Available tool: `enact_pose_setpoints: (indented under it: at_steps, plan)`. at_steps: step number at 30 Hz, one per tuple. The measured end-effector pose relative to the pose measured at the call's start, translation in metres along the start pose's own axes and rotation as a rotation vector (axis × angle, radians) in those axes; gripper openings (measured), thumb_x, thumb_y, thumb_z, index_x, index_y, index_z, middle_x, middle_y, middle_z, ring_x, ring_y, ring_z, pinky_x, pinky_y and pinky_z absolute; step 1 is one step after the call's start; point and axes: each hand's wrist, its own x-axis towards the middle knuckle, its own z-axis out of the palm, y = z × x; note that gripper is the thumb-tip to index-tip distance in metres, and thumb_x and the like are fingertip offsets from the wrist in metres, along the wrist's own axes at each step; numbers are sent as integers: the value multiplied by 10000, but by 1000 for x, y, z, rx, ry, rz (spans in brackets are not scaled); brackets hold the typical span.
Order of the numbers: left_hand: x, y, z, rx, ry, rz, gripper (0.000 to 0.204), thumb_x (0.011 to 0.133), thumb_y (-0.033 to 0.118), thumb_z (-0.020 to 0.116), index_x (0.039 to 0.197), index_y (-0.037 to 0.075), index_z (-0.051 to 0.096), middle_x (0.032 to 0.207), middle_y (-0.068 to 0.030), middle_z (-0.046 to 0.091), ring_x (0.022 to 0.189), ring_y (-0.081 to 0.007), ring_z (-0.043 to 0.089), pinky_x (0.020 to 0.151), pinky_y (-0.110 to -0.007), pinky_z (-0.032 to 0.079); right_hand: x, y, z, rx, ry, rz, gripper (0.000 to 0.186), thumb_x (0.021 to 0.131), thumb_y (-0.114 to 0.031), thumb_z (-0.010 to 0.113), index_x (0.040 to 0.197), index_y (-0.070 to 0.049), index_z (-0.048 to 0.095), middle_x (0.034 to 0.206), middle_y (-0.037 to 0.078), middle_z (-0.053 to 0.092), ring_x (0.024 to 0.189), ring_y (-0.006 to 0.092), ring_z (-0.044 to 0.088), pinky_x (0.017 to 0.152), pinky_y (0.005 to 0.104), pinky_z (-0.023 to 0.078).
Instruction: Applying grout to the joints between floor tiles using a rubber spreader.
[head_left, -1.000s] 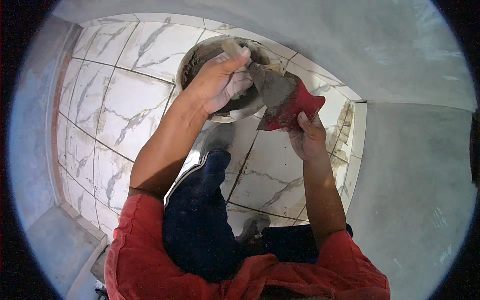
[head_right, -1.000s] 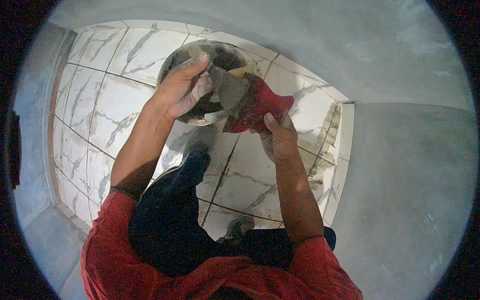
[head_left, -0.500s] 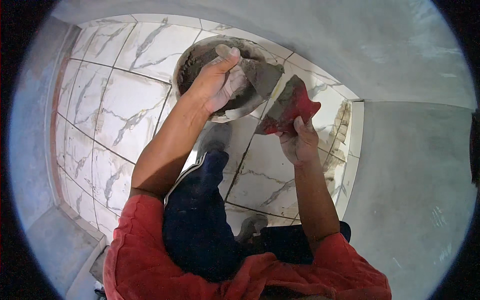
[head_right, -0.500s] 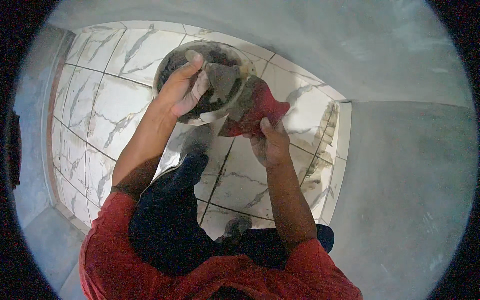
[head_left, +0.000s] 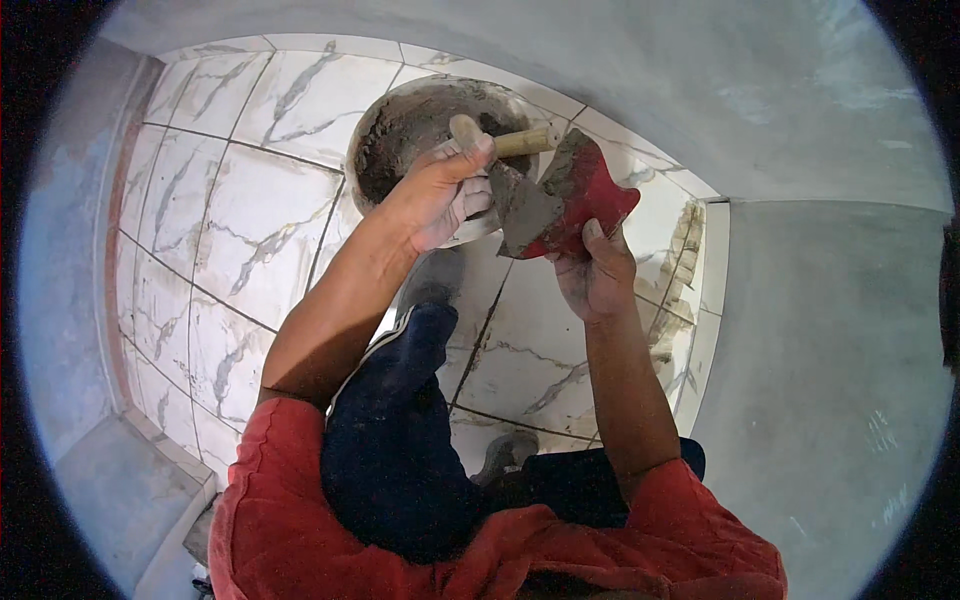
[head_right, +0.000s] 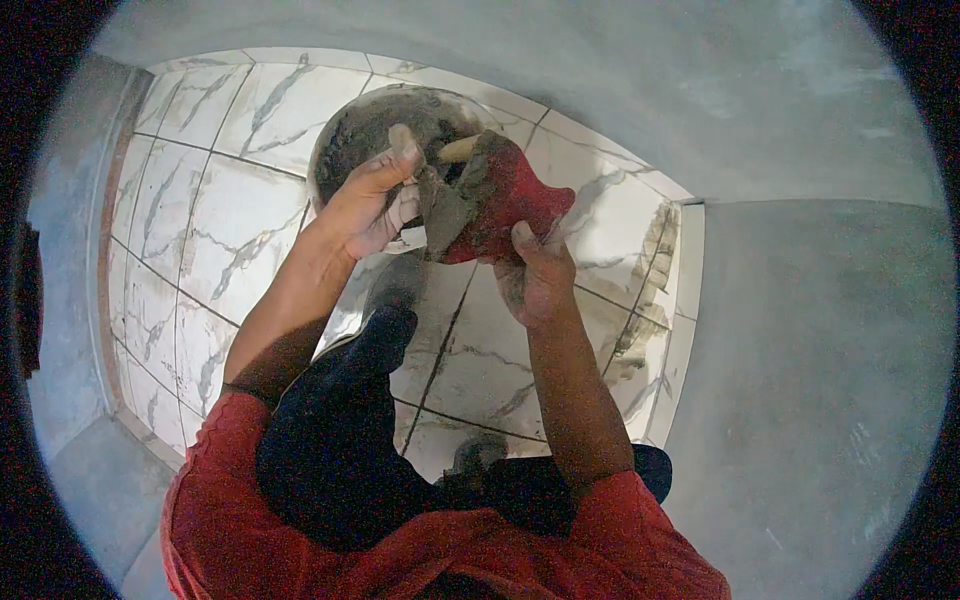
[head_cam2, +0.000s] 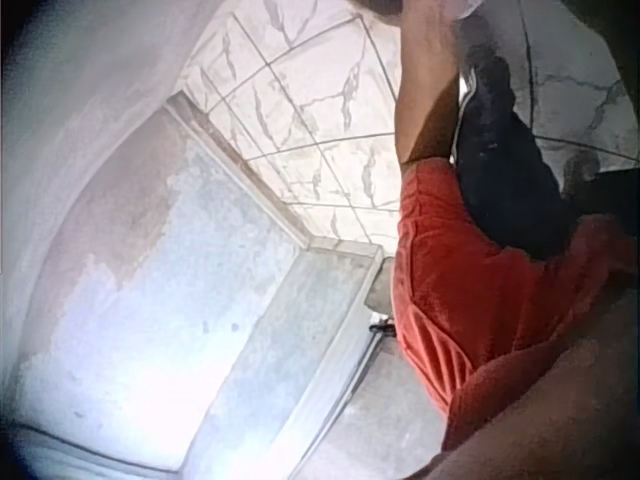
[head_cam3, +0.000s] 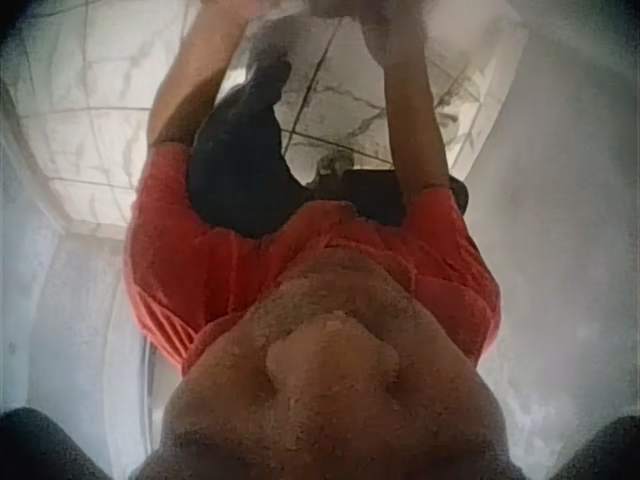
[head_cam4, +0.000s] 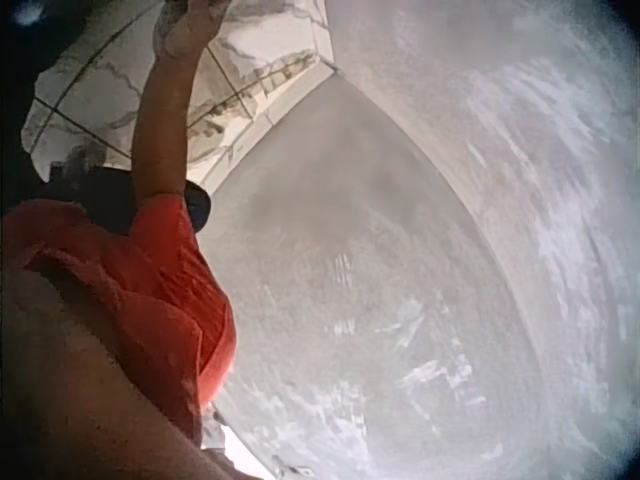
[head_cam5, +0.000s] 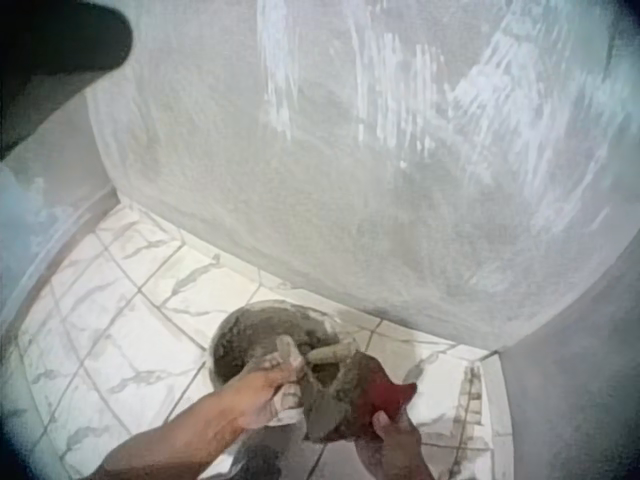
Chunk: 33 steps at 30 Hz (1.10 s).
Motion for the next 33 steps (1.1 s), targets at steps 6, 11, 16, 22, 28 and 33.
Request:
enact_pose_setpoints:
  at_steps: [6,11,16,22,28,33]
  plan:
    - [2,3,2,41,294,30,199,878,239,686,969,117,557,786,32,554,643,-80,563,554,-200,499,-9,-3,12,31,82,-57,484,895,-149,591,1321,-44,386,1157,108,583,1010,253,613,788,384,551]
    - [4,14,-9,-15,182,115,182,889,241,670,968,127,553,807,28,562,654,-82,574,565,-218,515,-10,-8,12,17,142,-75,474,906,-155,583,1324,-55,382,1150,98,578,996,252,611,787,384,551]
    - [-3,12,-8,-74,-17,174,235,941,277,581,1061,76,555,884,-4,630,717,-82,640,588,-189,553,-2,-13,9,3,172,-105,413,944,-151,520,1332,-102,390,1221,80,563,1083,233,584,873,393,509]
    - [-6,11,1,219,73,150,249,947,241,579,1115,63,537,954,-29,623,765,-97,627,620,-199,524,-1,-8,11,-66,110,-104,360,952,-154,503,1298,-99,423,1176,72,584,1008,213,610,814,369,537]
    - [8,47,-36,352,327,494,316,851,182,704,1067,25,534,891,-77,649,807,-179,644,665,-309,544,-12,-28,-5,-58,304,-214,437,917,-116,551,1318,-48,389,1181,111,573,1024,262,608,842,406,548]
    - [36,70,-63,1512,423,658,355,763,209,763,1003,43,563,833,-138,653,822,-282,648,723,-374,507,-27,-43,-26,-143,242,-255,450,919,-115,534,1337,-61,378,1215,118,543,1059,272,590,867,409,540]
